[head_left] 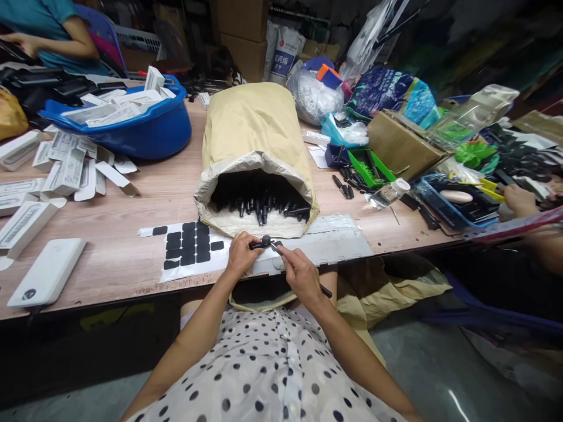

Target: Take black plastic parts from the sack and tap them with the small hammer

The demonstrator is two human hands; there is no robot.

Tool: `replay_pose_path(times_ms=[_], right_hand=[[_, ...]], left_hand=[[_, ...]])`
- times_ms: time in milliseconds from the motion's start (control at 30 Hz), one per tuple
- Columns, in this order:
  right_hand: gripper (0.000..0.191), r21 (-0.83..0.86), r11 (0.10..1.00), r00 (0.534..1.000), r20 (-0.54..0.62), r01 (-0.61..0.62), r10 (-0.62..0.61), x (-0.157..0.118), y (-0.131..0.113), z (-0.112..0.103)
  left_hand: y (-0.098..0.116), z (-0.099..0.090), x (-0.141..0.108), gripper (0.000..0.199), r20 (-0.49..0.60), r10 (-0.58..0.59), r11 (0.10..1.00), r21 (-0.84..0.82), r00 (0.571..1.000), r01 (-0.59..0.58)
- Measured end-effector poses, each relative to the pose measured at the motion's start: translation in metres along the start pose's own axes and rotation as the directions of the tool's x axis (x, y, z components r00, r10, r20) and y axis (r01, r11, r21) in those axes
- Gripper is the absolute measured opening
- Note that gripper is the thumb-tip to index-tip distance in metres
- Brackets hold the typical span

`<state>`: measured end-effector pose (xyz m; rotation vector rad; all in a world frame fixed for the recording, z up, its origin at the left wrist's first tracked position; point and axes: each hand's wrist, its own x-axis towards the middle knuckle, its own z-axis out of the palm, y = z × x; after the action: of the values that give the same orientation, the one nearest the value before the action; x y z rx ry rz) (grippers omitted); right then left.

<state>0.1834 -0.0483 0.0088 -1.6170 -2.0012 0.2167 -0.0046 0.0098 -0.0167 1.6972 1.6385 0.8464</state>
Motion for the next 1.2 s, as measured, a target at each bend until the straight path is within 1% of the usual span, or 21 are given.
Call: replay_pose_path(times_ms=[67, 167, 267, 333, 400, 500, 633, 833, 900, 967, 1000, 1033, 1067, 1100, 1133, 1167, 1200], right_hand=[[0.037, 0.007, 1.000, 1.000, -0.023, -0.019, 0.019, 0.001, 0.002, 0.000], [0.037, 0.002, 0.999, 0.994, -0.106, -0.040, 0.040, 0.012, 0.010, -0.001], [0.033, -0.104, 0.993, 0.988, -0.148, -0.047, 0.031, 0.030, 0.030, 0.000], [0.030, -0.205, 0.978, 0.989, -0.146, -0.048, 0.018, 0.042, 0.047, 0.003], [0.027, -0.284, 0.959, 0.992, -0.124, -0.020, -0.017, 0.051, 0.062, 0.008], [0.026, -0.338, 0.940, 0.990, -0.111, 0.039, -0.081, 0.055, 0.075, 0.018], [0.027, -0.352, 0.935, 0.982, -0.158, 0.039, -0.101, 0.051, 0.078, 0.027], [0.024, -0.336, 0.942, 0.983, -0.165, 0.023, -0.083, 0.050, 0.082, 0.032], [0.023, -0.336, 0.942, 0.983, -0.170, 0.012, -0.073, 0.050, 0.083, 0.032], [0.023, -0.339, 0.941, 0.983, -0.171, 0.003, -0.065, 0.051, 0.083, 0.033], [0.023, -0.340, 0.940, 0.984, -0.170, -0.001, -0.061, 0.051, 0.083, 0.033], [0.023, -0.341, 0.940, 0.984, -0.170, -0.006, -0.055, 0.051, 0.083, 0.034], [0.023, -0.342, 0.940, 0.984, -0.171, -0.012, -0.049, 0.051, 0.083, 0.034], [0.023, -0.342, 0.940, 0.984, -0.173, -0.018, -0.044, 0.050, 0.082, 0.034], [0.023, -0.341, 0.940, 0.984, -0.175, -0.023, -0.039, 0.050, 0.082, 0.035], [0.023, -0.340, 0.940, 0.983, -0.178, -0.028, -0.035, 0.051, 0.082, 0.035], [0.023, -0.339, 0.940, 0.983, -0.179, -0.030, -0.033, 0.051, 0.082, 0.035]], left_hand=[[0.000, 0.001, -0.001, 0.009, -0.011, 0.012, 1.000, 0.021, 1.000, -0.012], [0.002, 0.002, -0.003, 0.009, -0.033, 0.040, 0.997, 0.062, 0.999, -0.038], [0.004, 0.003, -0.006, 0.010, -0.052, 0.052, 0.993, 0.107, 0.997, -0.046], [0.005, 0.003, -0.007, 0.012, -0.053, 0.057, 0.990, 0.135, 0.997, -0.050], [0.005, 0.004, -0.007, 0.012, -0.052, 0.072, 0.987, 0.150, 0.996, -0.063], [0.004, 0.004, -0.007, 0.008, -0.051, 0.095, 0.984, 0.159, 0.994, -0.086], [0.001, 0.004, -0.008, 0.006, -0.039, 0.111, 0.980, 0.170, 0.993, -0.103], [-0.005, 0.002, -0.006, 0.007, -0.047, 0.171, 0.974, 0.158, 0.984, -0.162], [-0.003, -0.002, -0.009, 0.009, -0.064, 0.223, 0.968, 0.130, 0.973, -0.214], [0.002, -0.006, -0.018, 0.013, -0.057, 0.310, 0.949, 0.079, 0.949, -0.306], [0.006, -0.008, -0.026, 0.015, -0.023, 0.361, 0.932, 0.039, 0.932, -0.360], [0.010, -0.010, -0.035, 0.017, 0.037, 0.407, 0.913, -0.012, 0.912, -0.407], [0.014, -0.010, -0.045, 0.019, 0.121, 0.442, 0.897, -0.066, 0.889, -0.437], [0.016, -0.009, -0.055, 0.021, 0.216, 0.455, 0.890, -0.112, 0.864, -0.441], [0.017, -0.007, -0.064, 0.022, 0.314, 0.444, 0.896, -0.138, 0.839, -0.422], [0.017, -0.004, -0.072, 0.022, 0.403, 0.407, 0.912, -0.137, 0.820, -0.386], [0.014, 0.001, -0.079, 0.021, 0.468, 0.347, 0.935, -0.109, 0.812, -0.337]])
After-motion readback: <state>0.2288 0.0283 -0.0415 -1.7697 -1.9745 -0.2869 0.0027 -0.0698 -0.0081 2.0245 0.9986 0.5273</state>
